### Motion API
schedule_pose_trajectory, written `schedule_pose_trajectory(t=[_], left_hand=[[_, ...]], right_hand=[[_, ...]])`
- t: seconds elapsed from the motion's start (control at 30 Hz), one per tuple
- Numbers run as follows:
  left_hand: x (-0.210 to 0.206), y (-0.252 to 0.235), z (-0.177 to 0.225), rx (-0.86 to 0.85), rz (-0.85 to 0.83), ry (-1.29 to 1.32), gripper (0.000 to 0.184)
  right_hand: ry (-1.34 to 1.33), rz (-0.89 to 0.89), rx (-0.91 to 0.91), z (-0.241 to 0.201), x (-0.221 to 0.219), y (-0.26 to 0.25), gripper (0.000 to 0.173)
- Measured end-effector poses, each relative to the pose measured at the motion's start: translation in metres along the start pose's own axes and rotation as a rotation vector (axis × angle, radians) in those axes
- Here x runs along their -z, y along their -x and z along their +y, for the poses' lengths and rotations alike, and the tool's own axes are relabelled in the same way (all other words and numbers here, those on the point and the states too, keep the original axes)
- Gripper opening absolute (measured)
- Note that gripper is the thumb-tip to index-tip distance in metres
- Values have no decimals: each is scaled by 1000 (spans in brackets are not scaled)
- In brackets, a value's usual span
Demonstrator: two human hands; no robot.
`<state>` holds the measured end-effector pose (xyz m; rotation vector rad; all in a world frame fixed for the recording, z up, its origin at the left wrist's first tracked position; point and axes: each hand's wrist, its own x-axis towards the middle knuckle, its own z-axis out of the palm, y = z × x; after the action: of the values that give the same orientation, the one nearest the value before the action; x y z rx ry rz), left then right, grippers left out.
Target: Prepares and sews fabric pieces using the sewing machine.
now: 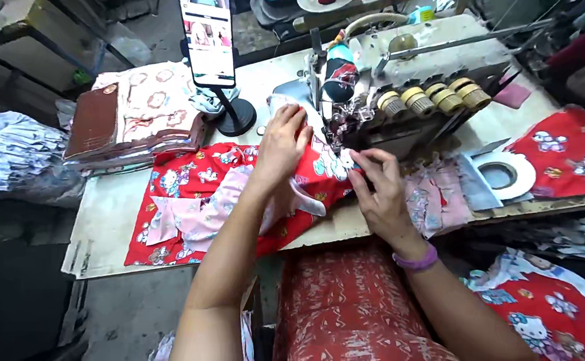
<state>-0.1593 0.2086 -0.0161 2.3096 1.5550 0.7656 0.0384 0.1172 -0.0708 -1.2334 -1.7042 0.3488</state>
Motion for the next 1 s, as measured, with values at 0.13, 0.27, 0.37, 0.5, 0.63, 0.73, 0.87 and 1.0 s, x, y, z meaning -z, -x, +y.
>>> schedule_pose_trajectory(t=[0.13, 0.27, 0.37, 0.5, 0.63, 0.73, 0.87, 1.0], left_hand=[[10, -8, -2, -19, 28, -6, 35], [31, 67, 9, -273, 197, 61, 24], [17, 115, 15, -175, 286, -5, 23], [-10, 129, 15, -44, 312, 25, 20], [36, 139, 17, 47, 271, 307, 17], [60, 145, 26, 92, 213, 508, 18], [65, 140, 38, -83, -28, 497, 32], [71, 128, 30, -54, 112, 464, 26]], right_hand=[[-3, -48, -50, 0, 10, -2, 35], [-4, 17, -156, 13, 31, 14, 31], [-12, 83, -83, 6, 33, 13, 25], [-98, 44, 200, -28, 13, 3, 20], [-215, 67, 218, -43, 10, -1, 20], [-472, -189, -12, -66, 10, -8, 27], [-896, -536, -415, -91, -7, -28, 8], [-872, -462, -375, -77, -6, -34, 5]])
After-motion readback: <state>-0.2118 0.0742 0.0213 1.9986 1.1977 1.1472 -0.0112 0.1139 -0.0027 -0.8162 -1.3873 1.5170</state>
